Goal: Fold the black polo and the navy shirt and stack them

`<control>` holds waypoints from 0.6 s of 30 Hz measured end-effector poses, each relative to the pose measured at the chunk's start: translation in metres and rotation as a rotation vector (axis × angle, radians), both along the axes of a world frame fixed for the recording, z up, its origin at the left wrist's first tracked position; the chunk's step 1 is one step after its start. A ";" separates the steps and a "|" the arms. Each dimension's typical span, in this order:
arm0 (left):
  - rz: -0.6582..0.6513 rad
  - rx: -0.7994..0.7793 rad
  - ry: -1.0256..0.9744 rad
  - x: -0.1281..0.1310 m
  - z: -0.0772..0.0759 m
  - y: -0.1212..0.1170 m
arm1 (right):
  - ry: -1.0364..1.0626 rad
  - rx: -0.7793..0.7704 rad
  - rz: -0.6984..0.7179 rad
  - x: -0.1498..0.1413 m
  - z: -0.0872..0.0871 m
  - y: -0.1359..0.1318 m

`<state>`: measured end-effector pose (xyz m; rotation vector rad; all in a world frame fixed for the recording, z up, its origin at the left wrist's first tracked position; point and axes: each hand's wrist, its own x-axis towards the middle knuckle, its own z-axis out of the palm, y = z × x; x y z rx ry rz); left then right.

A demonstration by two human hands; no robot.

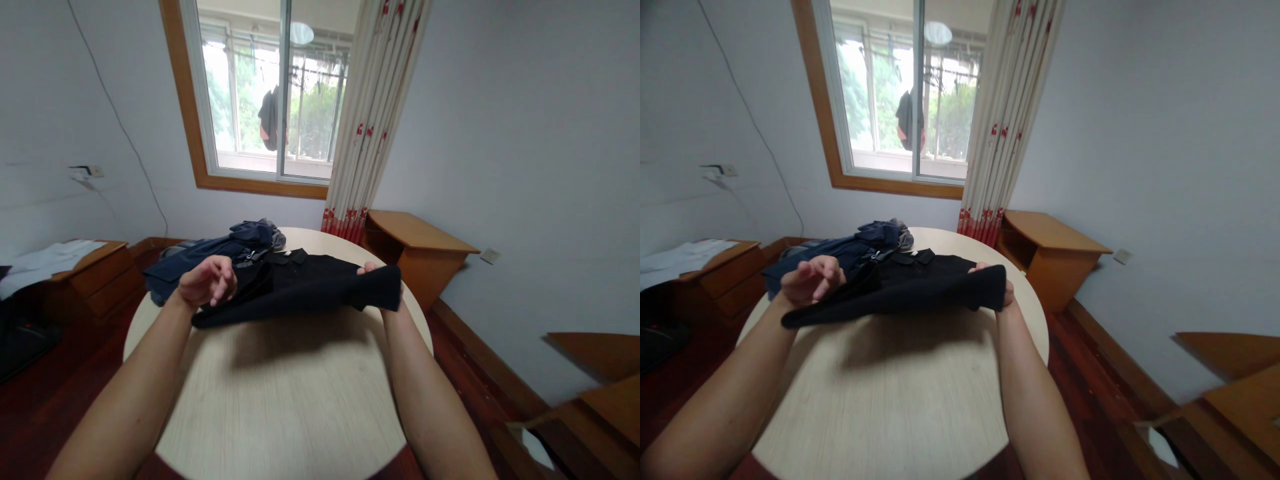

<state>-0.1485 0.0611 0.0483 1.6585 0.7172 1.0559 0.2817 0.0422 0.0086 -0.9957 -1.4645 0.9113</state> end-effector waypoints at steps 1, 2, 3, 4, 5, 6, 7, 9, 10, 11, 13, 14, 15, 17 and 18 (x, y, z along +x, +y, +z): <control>0.000 0.006 -0.053 -0.006 0.003 -0.001 | -0.001 -0.028 0.010 0.003 0.002 -0.004; 0.013 0.014 -0.089 -0.008 0.004 0.000 | 0.013 -0.062 0.013 0.005 0.004 -0.006; 0.027 0.014 -0.101 -0.006 0.003 0.001 | 0.021 -0.093 0.023 0.004 0.005 -0.006; 0.034 0.005 -0.084 -0.001 0.002 0.002 | 0.018 -0.114 0.038 0.002 0.005 -0.004; 0.043 -0.006 -0.045 0.007 -0.001 0.004 | 0.011 -0.130 0.049 -0.001 0.004 -0.001; 0.052 -0.015 0.016 0.016 -0.006 0.006 | 0.001 -0.139 0.045 -0.004 0.001 0.004; 0.061 -0.011 0.098 0.026 -0.012 0.008 | -0.021 -0.142 0.025 -0.007 -0.003 0.009; 0.080 0.049 0.300 0.045 -0.025 0.010 | -0.139 -0.129 -0.043 -0.011 -0.014 0.019; 0.081 0.100 0.405 0.053 -0.032 0.010 | -0.228 -0.107 -0.083 -0.012 -0.020 0.024; 0.074 0.159 0.500 0.059 -0.038 0.010 | -0.317 -0.079 -0.120 -0.012 -0.026 0.027; 0.026 0.293 0.642 0.068 -0.048 0.009 | -0.455 -0.034 -0.153 -0.011 -0.035 0.031; -0.015 0.359 0.693 0.070 -0.051 0.007 | -0.494 -0.027 -0.151 -0.011 -0.039 0.032; -0.063 0.418 0.738 0.072 -0.053 0.006 | -0.518 -0.030 -0.142 -0.010 -0.042 0.033; -0.150 0.498 0.839 0.075 -0.055 0.004 | -0.550 -0.051 -0.126 -0.010 -0.045 0.035; -0.177 0.517 0.895 0.076 -0.055 0.003 | -0.563 -0.063 -0.127 -0.010 -0.047 0.035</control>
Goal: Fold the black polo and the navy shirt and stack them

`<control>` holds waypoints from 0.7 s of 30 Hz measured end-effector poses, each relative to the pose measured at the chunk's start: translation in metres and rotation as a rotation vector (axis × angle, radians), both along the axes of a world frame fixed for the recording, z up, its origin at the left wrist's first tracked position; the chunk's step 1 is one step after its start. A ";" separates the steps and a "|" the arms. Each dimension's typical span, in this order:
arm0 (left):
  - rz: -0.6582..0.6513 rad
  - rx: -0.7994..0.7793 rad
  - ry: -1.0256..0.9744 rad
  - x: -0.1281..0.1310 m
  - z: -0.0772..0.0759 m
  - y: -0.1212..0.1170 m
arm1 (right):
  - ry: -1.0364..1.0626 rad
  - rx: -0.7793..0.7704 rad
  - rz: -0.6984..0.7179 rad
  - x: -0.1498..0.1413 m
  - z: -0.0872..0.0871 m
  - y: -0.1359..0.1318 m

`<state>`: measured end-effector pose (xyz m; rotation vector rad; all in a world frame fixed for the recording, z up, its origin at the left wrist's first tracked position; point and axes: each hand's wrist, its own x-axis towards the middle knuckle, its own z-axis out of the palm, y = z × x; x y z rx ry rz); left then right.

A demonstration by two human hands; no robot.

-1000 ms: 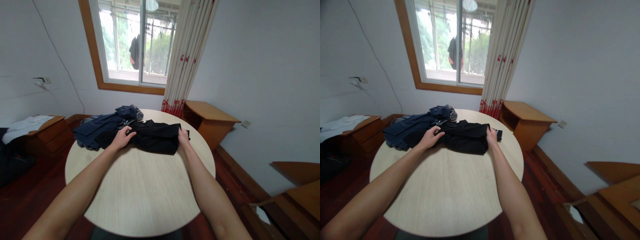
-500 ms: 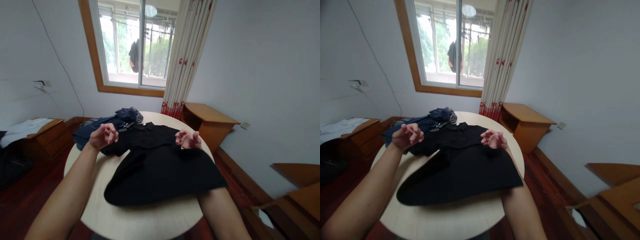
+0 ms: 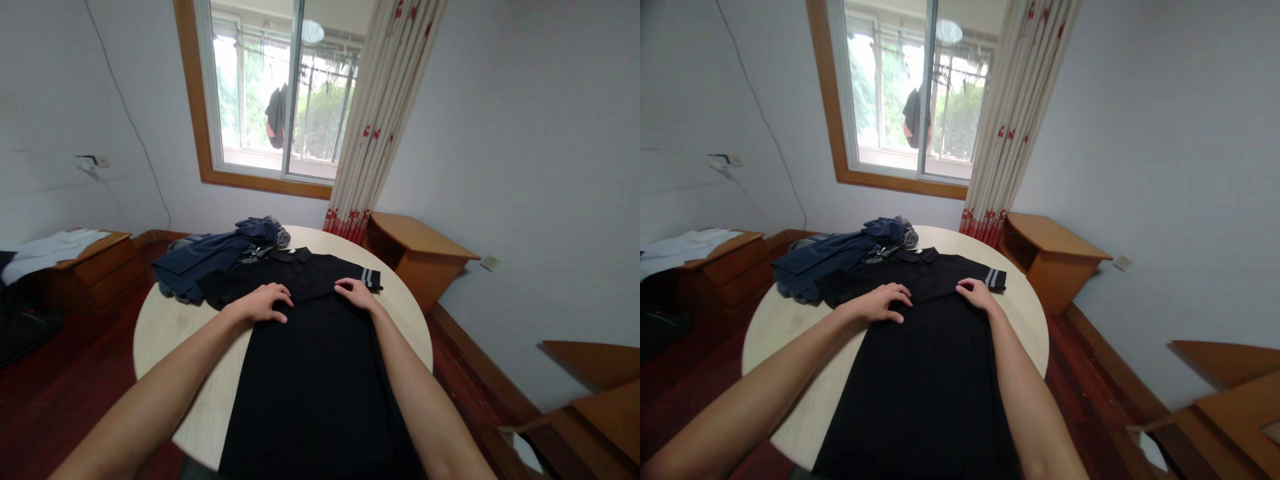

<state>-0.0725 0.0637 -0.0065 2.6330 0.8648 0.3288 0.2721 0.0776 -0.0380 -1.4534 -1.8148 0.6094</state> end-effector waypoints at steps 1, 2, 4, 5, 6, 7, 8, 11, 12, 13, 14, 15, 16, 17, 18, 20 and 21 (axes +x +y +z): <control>-0.002 0.013 0.049 0.002 0.000 -0.001 | -0.010 -0.009 -0.008 0.000 -0.001 0.001; 0.002 0.027 0.085 0.004 0.000 -0.003 | -0.019 -0.016 -0.016 0.001 -0.002 0.002; 0.006 0.055 0.105 0.008 0.003 -0.006 | -0.033 -0.029 -0.027 0.001 -0.004 0.003; -0.002 0.062 0.087 0.009 0.006 -0.008 | -0.036 -0.032 -0.030 0.002 -0.005 0.004; -0.025 0.055 0.051 0.009 0.009 -0.009 | -0.037 -0.034 -0.033 0.003 -0.005 0.004; -0.061 0.027 -0.004 0.007 0.015 -0.011 | -0.037 -0.037 -0.036 0.003 -0.006 0.005; -0.100 -0.029 -0.072 0.004 0.021 -0.013 | -0.037 -0.041 -0.040 0.004 -0.006 0.005; -0.158 -0.290 -0.284 -0.013 0.041 -0.016 | -0.054 -0.052 -0.044 0.005 -0.007 0.005; -0.145 -0.371 -0.346 -0.019 0.047 -0.017 | -0.063 -0.054 -0.045 0.005 -0.007 0.005; -0.129 -0.447 -0.393 -0.025 0.052 -0.018 | -0.072 -0.054 -0.047 0.005 -0.007 0.006; -0.122 -0.526 -0.415 -0.031 0.055 -0.018 | -0.078 -0.052 -0.051 0.005 -0.007 0.006; -0.126 -0.614 -0.413 -0.035 0.056 -0.018 | -0.083 -0.050 -0.056 0.005 -0.007 0.006; -0.143 -0.716 -0.384 -0.038 0.056 -0.018 | -0.087 -0.049 -0.061 0.005 -0.007 0.006; -0.171 -0.821 -0.332 -0.041 0.056 -0.017 | -0.091 -0.049 -0.065 0.005 -0.007 0.006; -0.202 -0.913 -0.275 -0.042 0.054 -0.017 | -0.096 -0.049 -0.069 0.005 -0.006 0.006; -0.218 -0.979 -0.244 -0.040 0.050 -0.015 | -0.112 -0.050 -0.079 0.005 -0.005 0.005; -0.186 -0.941 -0.280 -0.036 0.047 -0.014 | -0.121 -0.048 -0.082 0.004 -0.005 0.005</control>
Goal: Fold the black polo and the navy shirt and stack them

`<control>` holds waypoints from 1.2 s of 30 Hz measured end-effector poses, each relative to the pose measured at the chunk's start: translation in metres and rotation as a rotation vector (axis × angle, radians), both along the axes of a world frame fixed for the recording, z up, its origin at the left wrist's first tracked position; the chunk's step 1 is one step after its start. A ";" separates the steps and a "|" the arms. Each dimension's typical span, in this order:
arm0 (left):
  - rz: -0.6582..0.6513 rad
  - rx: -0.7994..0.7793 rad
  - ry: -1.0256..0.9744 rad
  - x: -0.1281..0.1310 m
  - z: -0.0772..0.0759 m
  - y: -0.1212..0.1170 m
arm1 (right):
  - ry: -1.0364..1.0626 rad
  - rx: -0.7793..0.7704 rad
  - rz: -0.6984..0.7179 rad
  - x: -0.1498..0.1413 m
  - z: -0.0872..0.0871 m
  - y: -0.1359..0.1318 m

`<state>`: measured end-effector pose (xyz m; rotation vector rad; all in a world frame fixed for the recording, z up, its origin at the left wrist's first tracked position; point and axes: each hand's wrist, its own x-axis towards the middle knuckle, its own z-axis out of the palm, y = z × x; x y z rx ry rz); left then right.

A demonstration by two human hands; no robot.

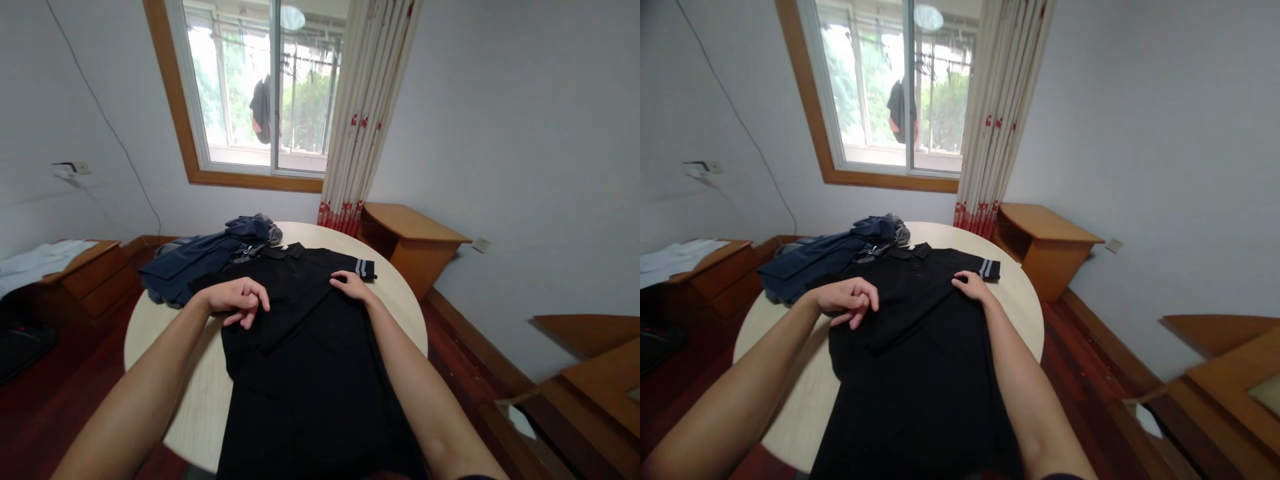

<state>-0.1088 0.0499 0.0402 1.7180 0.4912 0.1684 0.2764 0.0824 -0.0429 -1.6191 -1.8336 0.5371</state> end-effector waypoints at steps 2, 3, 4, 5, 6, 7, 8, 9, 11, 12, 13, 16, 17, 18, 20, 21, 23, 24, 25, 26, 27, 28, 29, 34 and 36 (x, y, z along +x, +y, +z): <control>0.212 0.177 -0.029 0.012 -0.008 0.003 | -0.021 0.010 -0.004 -0.001 0.001 0.000; 0.336 0.318 -0.014 0.019 -0.013 0.004 | -0.033 0.015 -0.006 -0.002 0.001 -0.001; 0.434 0.478 0.029 0.027 -0.019 0.005 | -0.046 0.018 -0.010 -0.002 0.001 -0.001; 0.490 0.637 0.098 0.034 -0.026 0.006 | -0.059 0.020 -0.015 -0.003 0.000 -0.001; 0.505 0.777 0.178 0.040 -0.034 0.007 | -0.073 0.021 -0.020 -0.004 0.000 -0.001; 0.489 0.883 0.264 0.046 -0.041 0.008 | -0.086 0.020 -0.023 -0.004 -0.001 -0.001; 0.459 0.948 0.347 0.049 -0.048 0.009 | -0.098 0.018 -0.026 -0.004 -0.002 0.000; 0.430 0.974 0.423 0.052 -0.054 0.009 | -0.109 0.014 -0.029 -0.003 -0.003 0.000; 0.417 0.956 0.550 0.053 -0.062 0.010 | -0.134 0.003 -0.039 -0.002 -0.006 0.001; 0.428 0.932 0.599 0.052 -0.064 0.012 | -0.150 -0.005 -0.048 -0.002 -0.007 0.002; 0.443 0.904 0.639 0.051 -0.065 0.013 | -0.171 -0.014 -0.060 -0.002 -0.008 0.003; 0.477 0.835 0.725 0.045 -0.066 0.022 | -0.281 -0.042 -0.107 -0.004 -0.012 0.005; 0.481 0.822 0.743 0.042 -0.067 0.025 | -0.331 -0.050 -0.121 -0.005 -0.012 0.005; 0.481 0.814 0.754 0.039 -0.067 0.028 | -0.381 -0.056 -0.131 -0.006 -0.013 0.004; 0.473 0.811 0.756 0.033 -0.068 0.034 | -0.459 -0.062 -0.137 -0.008 -0.014 0.002; 0.462 0.814 0.753 0.030 -0.068 0.037 | -0.482 -0.060 -0.132 -0.007 -0.014 0.001; 0.431 0.819 0.751 0.025 -0.069 0.039 | -0.506 -0.048 -0.097 -0.002 -0.014 -0.003; 0.409 0.820 0.755 0.024 -0.069 0.039 | -0.514 -0.042 -0.071 0.003 -0.015 -0.006; 0.382 0.819 0.760 0.022 -0.068 0.038 | -0.526 -0.037 -0.043 0.008 -0.015 -0.008; 0.348 0.816 0.766 0.022 -0.067 0.036 | -0.540 -0.037 -0.016 0.014 -0.015 -0.010; 0.311 0.813 0.773 0.023 -0.065 0.033 | -0.554 -0.042 0.006 0.021 -0.014 -0.010; 0.273 0.813 0.779 0.025 -0.063 0.029 | -0.566 -0.055 0.022 0.027 -0.013 -0.010; 0.235 0.817 0.786 0.028 -0.060 0.024 | -0.576 -0.074 0.032 0.033 -0.010 -0.009; -0.007 0.894 0.715 0.059 -0.036 -0.018 | -0.573 -0.276 0.035 0.040 0.015 0.017; -0.142 0.866 0.634 0.068 -0.029 -0.037 | -0.563 -0.328 -0.047 0.028 0.023 0.028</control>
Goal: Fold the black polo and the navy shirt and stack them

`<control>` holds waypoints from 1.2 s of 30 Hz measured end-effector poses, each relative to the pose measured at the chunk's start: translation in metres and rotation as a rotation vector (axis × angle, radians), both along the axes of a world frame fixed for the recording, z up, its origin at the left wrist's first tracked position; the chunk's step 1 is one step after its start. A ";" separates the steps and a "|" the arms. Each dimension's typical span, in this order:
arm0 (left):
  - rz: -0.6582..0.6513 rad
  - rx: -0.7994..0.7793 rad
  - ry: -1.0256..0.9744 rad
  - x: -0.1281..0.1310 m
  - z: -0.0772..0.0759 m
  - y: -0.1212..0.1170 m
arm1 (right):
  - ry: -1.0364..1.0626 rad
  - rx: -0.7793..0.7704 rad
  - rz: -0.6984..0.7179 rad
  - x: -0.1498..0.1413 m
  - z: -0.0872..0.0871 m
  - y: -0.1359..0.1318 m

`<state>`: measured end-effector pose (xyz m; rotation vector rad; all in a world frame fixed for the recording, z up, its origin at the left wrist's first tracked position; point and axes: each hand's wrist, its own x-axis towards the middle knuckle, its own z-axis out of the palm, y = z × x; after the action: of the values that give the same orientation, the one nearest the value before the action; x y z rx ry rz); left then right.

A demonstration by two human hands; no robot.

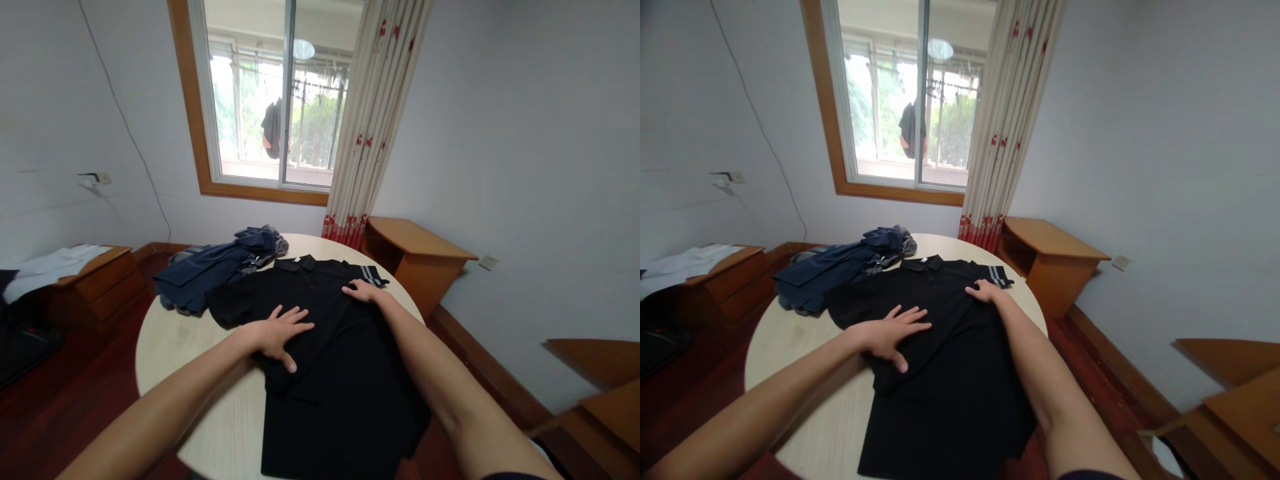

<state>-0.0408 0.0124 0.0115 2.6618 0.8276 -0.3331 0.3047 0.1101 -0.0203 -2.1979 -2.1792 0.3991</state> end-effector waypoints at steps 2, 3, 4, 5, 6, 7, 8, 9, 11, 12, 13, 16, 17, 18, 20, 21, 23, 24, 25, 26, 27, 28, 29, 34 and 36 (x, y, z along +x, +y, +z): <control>-0.082 -0.083 0.002 0.002 0.002 -0.017 | -0.015 0.039 -0.097 -0.017 -0.001 0.005; -0.098 -0.110 0.006 0.000 0.000 -0.024 | -0.021 0.094 -0.139 -0.025 -0.005 0.004; -0.098 -0.127 0.010 -0.005 -0.002 -0.030 | -0.021 0.165 -0.170 -0.032 -0.010 0.002; -0.086 -0.136 0.012 -0.010 -0.006 -0.034 | -0.007 0.243 -0.193 -0.038 -0.015 -0.002; -0.069 -0.141 0.013 -0.017 -0.009 -0.036 | 0.022 0.305 -0.197 -0.042 -0.020 -0.007; -0.049 -0.141 0.014 -0.023 -0.013 -0.038 | 0.060 0.353 -0.187 -0.044 -0.024 -0.012; -0.031 -0.136 0.014 -0.030 -0.016 -0.038 | 0.105 0.382 -0.162 -0.044 -0.027 -0.017; -0.014 -0.126 0.015 -0.036 -0.017 -0.037 | 0.150 0.393 -0.130 -0.044 -0.028 -0.023; 0.011 -0.103 0.015 -0.044 -0.018 -0.032 | 0.233 0.429 -0.085 -0.039 -0.027 -0.035; 0.020 -0.097 0.019 -0.047 -0.018 -0.028 | 0.274 0.450 -0.067 -0.036 -0.026 -0.041; 0.027 -0.097 0.026 -0.049 -0.017 -0.024 | 0.312 0.469 -0.051 -0.033 -0.026 -0.047; 0.050 -0.117 0.059 -0.056 -0.016 -0.012 | 0.381 0.501 -0.018 -0.021 -0.027 -0.069; 0.061 -0.118 0.069 -0.059 -0.016 -0.008 | 0.382 0.505 -0.018 -0.017 -0.028 -0.075; 0.068 -0.113 0.070 -0.062 -0.017 -0.004 | 0.372 0.504 -0.025 -0.013 -0.030 -0.081; 0.073 -0.095 0.047 -0.066 -0.017 0.003 | 0.313 0.485 -0.047 -0.008 -0.032 -0.090; 0.074 -0.089 0.023 -0.066 -0.016 0.006 | 0.261 0.466 -0.063 -0.008 -0.032 -0.091; 0.096 -0.087 -0.035 -0.059 -0.012 0.013 | 0.131 0.414 -0.112 -0.014 -0.031 -0.089; 0.124 -0.085 -0.062 -0.051 -0.008 0.015 | 0.068 0.381 -0.143 -0.019 -0.030 -0.085; 0.167 -0.071 -0.090 -0.039 -0.004 0.018 | 0.013 0.345 -0.178 -0.026 -0.027 -0.080; 0.219 -0.043 -0.118 -0.026 -0.002 0.019 | -0.030 0.312 -0.216 -0.034 -0.025 -0.074; 0.278 0.001 -0.145 -0.012 0.000 0.021 | -0.063 0.287 -0.246 -0.041 -0.022 -0.067; 0.335 0.059 -0.174 0.002 -0.001 0.022 | -0.088 0.273 -0.260 -0.048 -0.020 -0.059; 0.381 0.120 -0.191 0.014 -0.004 0.023 | -0.105 0.274 -0.253 -0.053 -0.019 -0.052; 0.507 0.332 -0.218 0.029 -0.038 0.038 | -0.028 0.276 -0.139 -0.044 -0.024 -0.025; 0.513 0.357 -0.228 0.019 -0.048 0.045 | 0.015 0.234 -0.156 -0.031 -0.027 -0.022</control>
<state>-0.0219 0.0570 -0.0366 2.5890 1.5539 0.2639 0.2736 0.0883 -0.0478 -2.2054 -1.9179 0.1459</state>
